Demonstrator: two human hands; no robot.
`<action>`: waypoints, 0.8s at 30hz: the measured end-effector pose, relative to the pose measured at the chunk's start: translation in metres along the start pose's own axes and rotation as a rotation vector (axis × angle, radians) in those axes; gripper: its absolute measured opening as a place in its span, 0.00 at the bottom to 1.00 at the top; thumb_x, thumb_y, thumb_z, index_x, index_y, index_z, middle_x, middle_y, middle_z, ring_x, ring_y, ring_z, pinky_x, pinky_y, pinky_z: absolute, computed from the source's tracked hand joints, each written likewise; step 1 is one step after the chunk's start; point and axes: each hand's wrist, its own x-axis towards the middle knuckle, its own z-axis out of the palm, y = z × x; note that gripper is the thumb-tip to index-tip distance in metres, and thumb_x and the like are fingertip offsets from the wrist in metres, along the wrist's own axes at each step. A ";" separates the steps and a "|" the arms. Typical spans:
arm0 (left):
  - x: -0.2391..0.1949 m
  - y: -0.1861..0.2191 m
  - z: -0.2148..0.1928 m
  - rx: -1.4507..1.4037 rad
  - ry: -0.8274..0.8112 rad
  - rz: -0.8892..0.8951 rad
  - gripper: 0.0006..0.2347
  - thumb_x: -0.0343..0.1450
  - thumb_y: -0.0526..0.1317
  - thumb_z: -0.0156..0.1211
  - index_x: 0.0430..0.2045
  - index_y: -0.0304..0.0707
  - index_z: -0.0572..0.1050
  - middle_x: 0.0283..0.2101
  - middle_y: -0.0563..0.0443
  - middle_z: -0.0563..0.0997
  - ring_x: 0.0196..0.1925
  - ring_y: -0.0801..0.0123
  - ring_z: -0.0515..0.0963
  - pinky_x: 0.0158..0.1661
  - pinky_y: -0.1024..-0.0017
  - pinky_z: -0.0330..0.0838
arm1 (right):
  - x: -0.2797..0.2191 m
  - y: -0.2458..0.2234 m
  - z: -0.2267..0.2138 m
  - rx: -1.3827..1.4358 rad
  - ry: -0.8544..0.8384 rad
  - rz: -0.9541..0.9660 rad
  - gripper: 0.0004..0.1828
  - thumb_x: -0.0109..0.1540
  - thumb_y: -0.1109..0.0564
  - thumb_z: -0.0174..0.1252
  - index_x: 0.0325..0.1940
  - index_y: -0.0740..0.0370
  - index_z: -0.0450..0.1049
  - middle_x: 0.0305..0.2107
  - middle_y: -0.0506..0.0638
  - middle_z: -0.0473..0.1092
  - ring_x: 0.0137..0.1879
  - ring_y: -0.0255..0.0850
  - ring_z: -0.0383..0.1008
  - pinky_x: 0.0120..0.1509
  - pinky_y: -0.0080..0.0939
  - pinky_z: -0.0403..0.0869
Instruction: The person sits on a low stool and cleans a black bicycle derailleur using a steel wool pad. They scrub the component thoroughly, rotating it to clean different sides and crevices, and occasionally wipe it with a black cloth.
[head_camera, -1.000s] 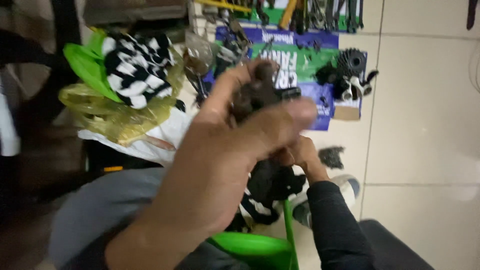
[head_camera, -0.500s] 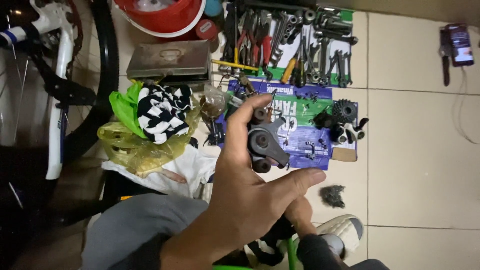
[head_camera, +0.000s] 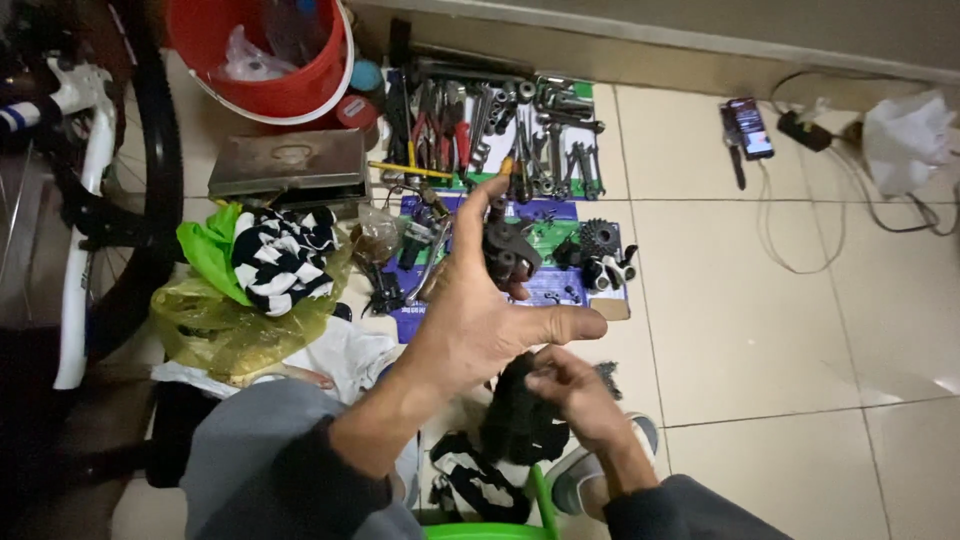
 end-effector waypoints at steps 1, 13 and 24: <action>-0.001 0.003 0.001 -0.004 -0.004 0.011 0.51 0.48 0.50 0.76 0.68 0.52 0.51 0.66 0.45 0.64 0.55 0.65 0.72 0.44 0.72 0.74 | -0.013 -0.020 -0.002 -0.005 0.005 -0.010 0.08 0.59 0.69 0.62 0.33 0.59 0.72 0.23 0.47 0.67 0.28 0.37 0.64 0.32 0.35 0.61; -0.019 0.005 0.008 -0.088 -0.411 -0.052 0.54 0.45 0.45 0.74 0.70 0.50 0.49 0.57 0.38 0.71 0.60 0.50 0.73 0.58 0.60 0.70 | -0.086 -0.152 0.017 0.174 -0.032 -0.534 0.06 0.61 0.65 0.61 0.41 0.61 0.72 0.32 0.50 0.74 0.34 0.37 0.72 0.34 0.37 0.74; -0.010 -0.012 0.011 0.074 -0.526 0.023 0.47 0.58 0.41 0.69 0.71 0.46 0.45 0.56 0.41 0.73 0.54 0.60 0.74 0.53 0.70 0.68 | -0.085 -0.139 0.014 -0.107 0.243 -0.593 0.11 0.53 0.72 0.62 0.38 0.65 0.77 0.29 0.51 0.75 0.34 0.36 0.74 0.38 0.33 0.74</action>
